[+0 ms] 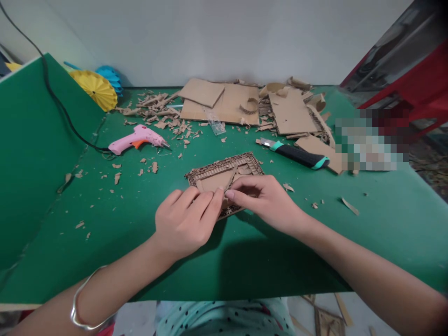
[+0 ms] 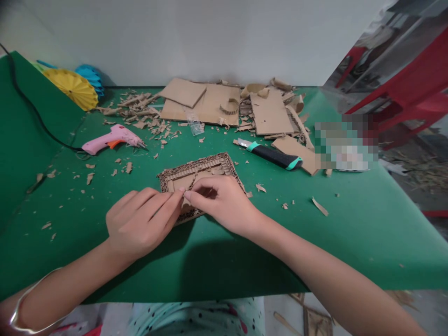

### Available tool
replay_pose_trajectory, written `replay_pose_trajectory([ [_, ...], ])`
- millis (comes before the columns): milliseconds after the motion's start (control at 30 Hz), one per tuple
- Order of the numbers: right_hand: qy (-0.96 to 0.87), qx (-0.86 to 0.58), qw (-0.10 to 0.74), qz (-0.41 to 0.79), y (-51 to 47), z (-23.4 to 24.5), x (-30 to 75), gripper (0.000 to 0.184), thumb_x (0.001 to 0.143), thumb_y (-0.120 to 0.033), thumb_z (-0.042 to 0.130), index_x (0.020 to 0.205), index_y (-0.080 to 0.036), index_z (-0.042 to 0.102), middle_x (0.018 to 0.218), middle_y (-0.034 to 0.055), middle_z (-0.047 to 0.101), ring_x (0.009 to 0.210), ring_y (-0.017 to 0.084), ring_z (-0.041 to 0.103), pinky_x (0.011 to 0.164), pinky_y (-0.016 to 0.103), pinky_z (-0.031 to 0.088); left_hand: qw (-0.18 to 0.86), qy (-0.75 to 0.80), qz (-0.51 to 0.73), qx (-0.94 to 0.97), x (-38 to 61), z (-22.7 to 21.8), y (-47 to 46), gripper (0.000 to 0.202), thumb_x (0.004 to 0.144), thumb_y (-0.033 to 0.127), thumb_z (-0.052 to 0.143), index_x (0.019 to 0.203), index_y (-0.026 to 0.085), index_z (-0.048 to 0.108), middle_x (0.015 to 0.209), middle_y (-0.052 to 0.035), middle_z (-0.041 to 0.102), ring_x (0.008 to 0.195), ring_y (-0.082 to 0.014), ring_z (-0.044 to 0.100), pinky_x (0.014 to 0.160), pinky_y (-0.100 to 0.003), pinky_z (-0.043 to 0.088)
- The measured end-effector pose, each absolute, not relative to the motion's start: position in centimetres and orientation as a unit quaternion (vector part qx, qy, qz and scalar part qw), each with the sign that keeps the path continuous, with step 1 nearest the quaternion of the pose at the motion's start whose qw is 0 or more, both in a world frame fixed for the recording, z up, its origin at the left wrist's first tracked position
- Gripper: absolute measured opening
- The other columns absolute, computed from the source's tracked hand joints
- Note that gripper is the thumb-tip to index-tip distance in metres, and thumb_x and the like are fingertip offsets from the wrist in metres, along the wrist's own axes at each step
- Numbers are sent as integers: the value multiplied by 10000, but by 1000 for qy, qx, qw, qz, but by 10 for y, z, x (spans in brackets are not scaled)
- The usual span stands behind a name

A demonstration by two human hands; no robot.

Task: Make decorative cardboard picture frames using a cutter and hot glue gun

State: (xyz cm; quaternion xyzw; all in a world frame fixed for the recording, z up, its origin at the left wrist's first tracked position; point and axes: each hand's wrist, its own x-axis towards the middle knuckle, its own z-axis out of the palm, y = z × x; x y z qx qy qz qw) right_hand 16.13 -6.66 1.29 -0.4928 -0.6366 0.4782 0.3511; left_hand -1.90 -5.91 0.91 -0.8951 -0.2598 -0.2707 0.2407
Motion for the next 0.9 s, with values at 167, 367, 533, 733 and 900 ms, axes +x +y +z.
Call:
replay_pose_trajectory([
  [167, -643, -507, 356, 450, -69, 13, 159, 164, 785, -212, 508, 663, -149, 599, 614, -3, 581, 582, 106, 529, 564, 238, 440, 260, -248, -265, -895, -17, 13, -61, 163, 739, 152, 631, 901, 132, 635, 610, 3, 633, 538, -136, 520, 435, -289, 270],
  [367, -620, -515, 359, 471, -68, 13, 159, 139, 725, -155, 498, 601, -153, 561, 579, -15, 548, 569, 106, 520, 558, 239, 440, 262, -254, -268, -892, -17, 14, -62, 104, 756, 146, 607, 856, 155, 637, 603, 4, 630, 544, -132, 526, 433, -283, 260],
  [533, -582, -487, 366, 538, -67, 14, 159, 133, 709, -165, 503, 590, -154, 561, 569, -18, 549, 561, 100, 521, 564, 237, 437, 267, -257, -260, -892, -17, 13, -61, 138, 751, 186, 622, 881, 145, 640, 591, 4, 618, 542, -138, 516, 435, -288, 253],
  [733, -606, -496, 329, 528, -73, 13, 153, 182, 695, -154, 454, 523, -163, 513, 481, -31, 499, 482, 84, 456, 477, 208, 374, 262, -252, -261, -894, -18, 13, -61, 126, 761, 178, 609, 882, 162, 643, 523, 20, 540, 506, -125, 469, 448, -289, 216],
  [900, -789, -486, 351, 138, -74, 11, 156, 173, 759, -177, 483, 613, -168, 575, 573, 19, 575, 561, 125, 511, 537, 253, 412, 232, -284, -265, -892, -18, 10, -61, 81, 790, 199, 569, 807, 160, 638, 496, 25, 495, 505, -124, 465, 468, -299, 227],
])
